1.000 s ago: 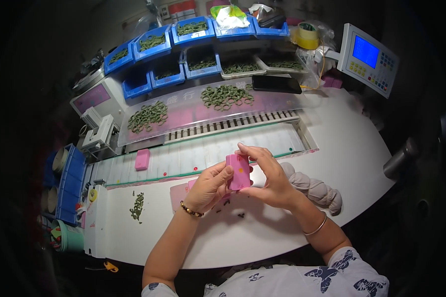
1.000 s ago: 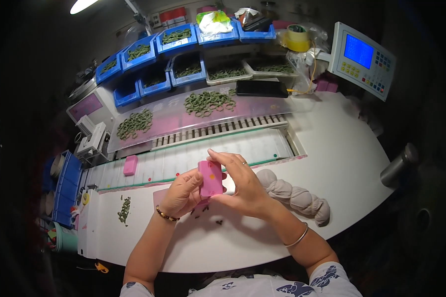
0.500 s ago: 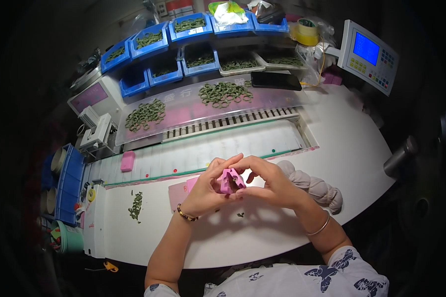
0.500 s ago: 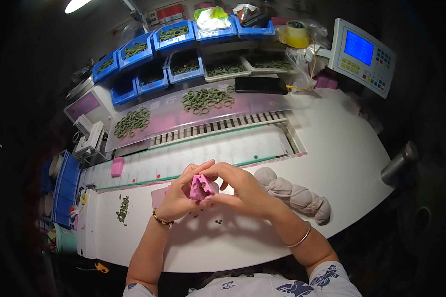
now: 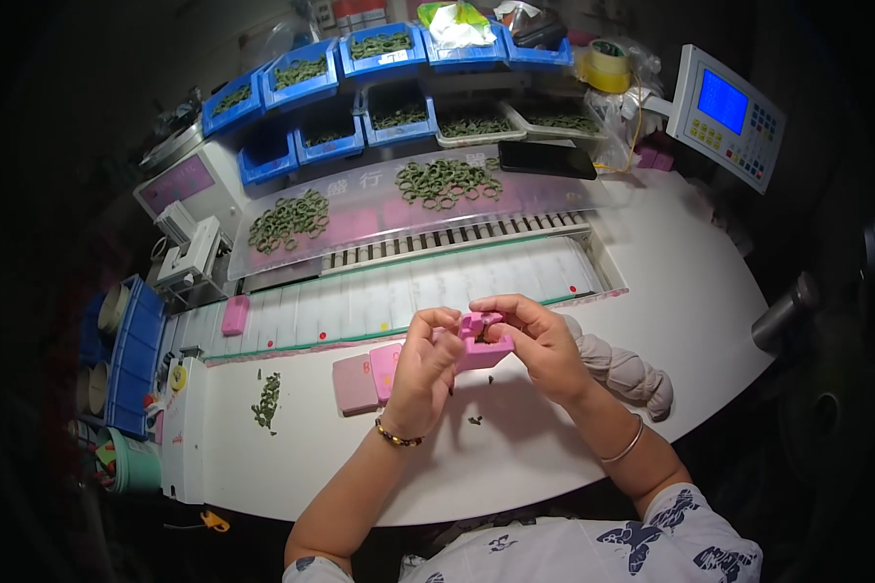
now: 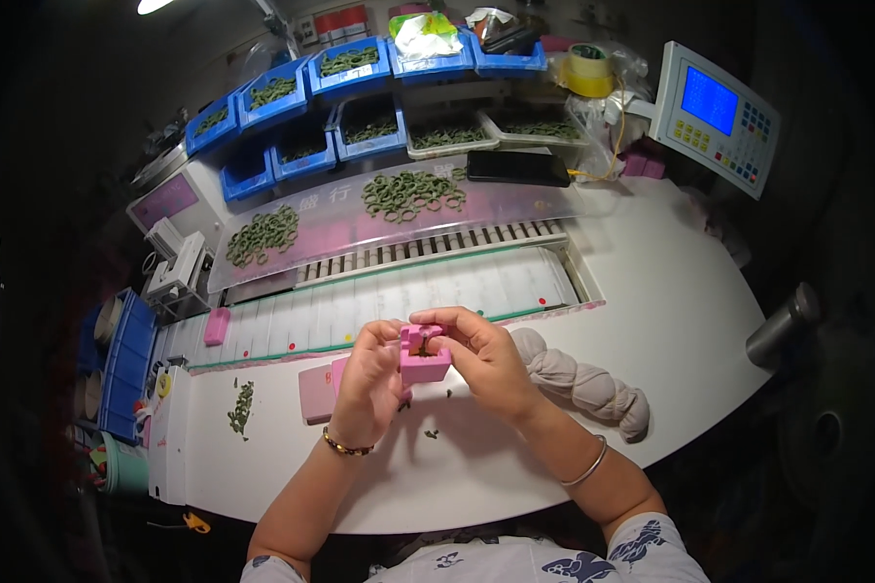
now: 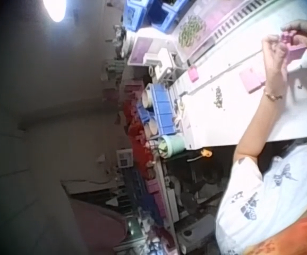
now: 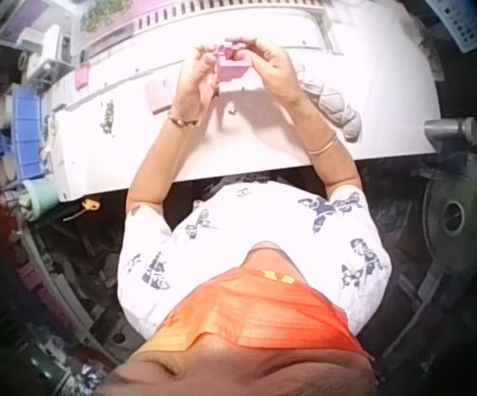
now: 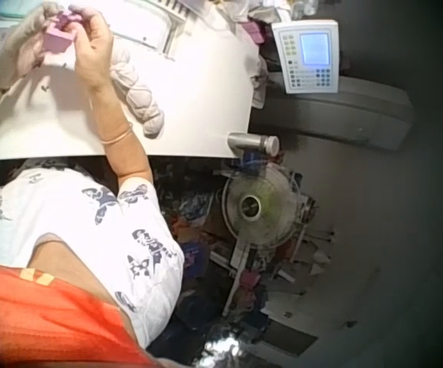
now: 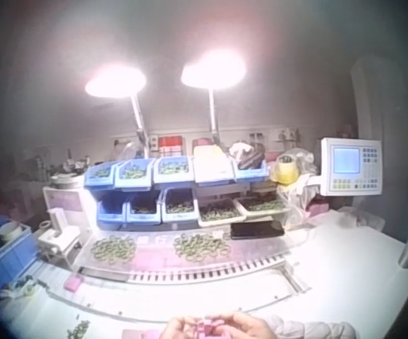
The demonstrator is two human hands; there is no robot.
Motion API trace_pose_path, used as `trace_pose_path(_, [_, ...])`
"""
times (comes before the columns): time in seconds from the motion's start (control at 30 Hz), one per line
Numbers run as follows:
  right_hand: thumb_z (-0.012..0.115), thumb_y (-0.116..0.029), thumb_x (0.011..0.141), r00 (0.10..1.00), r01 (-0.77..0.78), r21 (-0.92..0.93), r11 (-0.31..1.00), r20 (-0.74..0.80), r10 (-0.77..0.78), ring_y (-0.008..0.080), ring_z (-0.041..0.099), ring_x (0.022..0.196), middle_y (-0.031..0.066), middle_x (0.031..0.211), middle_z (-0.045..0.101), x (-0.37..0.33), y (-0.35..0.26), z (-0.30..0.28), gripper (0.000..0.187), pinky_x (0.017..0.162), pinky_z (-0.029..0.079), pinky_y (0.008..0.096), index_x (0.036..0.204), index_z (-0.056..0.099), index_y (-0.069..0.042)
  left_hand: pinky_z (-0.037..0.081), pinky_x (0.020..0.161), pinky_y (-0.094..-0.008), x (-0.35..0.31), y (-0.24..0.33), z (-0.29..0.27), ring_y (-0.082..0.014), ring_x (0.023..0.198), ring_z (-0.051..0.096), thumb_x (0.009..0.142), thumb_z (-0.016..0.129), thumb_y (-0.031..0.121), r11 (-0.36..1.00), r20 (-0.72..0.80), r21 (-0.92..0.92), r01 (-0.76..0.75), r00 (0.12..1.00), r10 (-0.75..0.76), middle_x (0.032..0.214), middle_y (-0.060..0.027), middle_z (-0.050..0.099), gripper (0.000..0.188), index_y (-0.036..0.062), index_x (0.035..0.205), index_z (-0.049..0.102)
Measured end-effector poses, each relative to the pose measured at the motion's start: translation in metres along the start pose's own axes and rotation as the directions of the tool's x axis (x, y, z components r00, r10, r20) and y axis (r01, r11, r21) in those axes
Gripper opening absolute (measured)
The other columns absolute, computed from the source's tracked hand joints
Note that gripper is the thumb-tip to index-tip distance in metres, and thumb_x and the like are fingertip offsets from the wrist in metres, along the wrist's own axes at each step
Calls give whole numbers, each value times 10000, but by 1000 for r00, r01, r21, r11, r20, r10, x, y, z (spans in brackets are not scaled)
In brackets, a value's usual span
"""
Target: The person assembles toy figures by hand, inserting small green leaf-shaped plastic parts into slots on pink and yellow plastic components and wiping the assembled pieces.
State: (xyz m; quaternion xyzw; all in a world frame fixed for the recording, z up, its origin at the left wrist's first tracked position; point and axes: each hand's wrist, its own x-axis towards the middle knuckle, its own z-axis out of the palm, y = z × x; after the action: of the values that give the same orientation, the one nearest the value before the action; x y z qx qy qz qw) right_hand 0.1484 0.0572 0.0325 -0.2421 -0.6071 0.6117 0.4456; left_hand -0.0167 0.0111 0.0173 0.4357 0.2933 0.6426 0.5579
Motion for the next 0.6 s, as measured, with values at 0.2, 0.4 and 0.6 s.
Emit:
trace_pose_path(0.2, [722, -158, 813, 938, 302, -390, 870, 283, -199, 234, 513, 1137, 98, 1153, 600, 1, -2, 0, 503, 1020, 367, 372, 1279, 570, -47, 563, 737, -321, -3, -1, -10, -176, 842, 637, 949, 571, 454, 884, 79, -278, 376, 926, -369, 972, -114, 629, 402, 75, 1085, 548])
trace_pose_path(0.4, [789, -328, 736, 889, 458, -668, 586, 325, -323, 323, 462, 1181, 144, 1279, 497, -6, 4, 15, 816, 1027, 336, 439, 1416, 413, -80, 497, 491, -259, 3, -2, -13, -151, 600, 582, 947, 560, 395, 850, -80, -371, 374, 899, -430, 788, -69, 599, 327, 72, 997, 571])
trace_pose_path(0.6, [720, -244, 807, 895, 418, -748, 515, 241, -376, 293, 495, 1135, 61, 1202, 556, -8, 7, 19, 473, 959, 356, 436, 1246, 585, -135, 456, 492, -254, 1, -3, -11, -132, 591, 564, 971, 514, 289, 949, -250, -147, 278, 918, -308, 747, -49, 591, 248, 57, 919, 585])
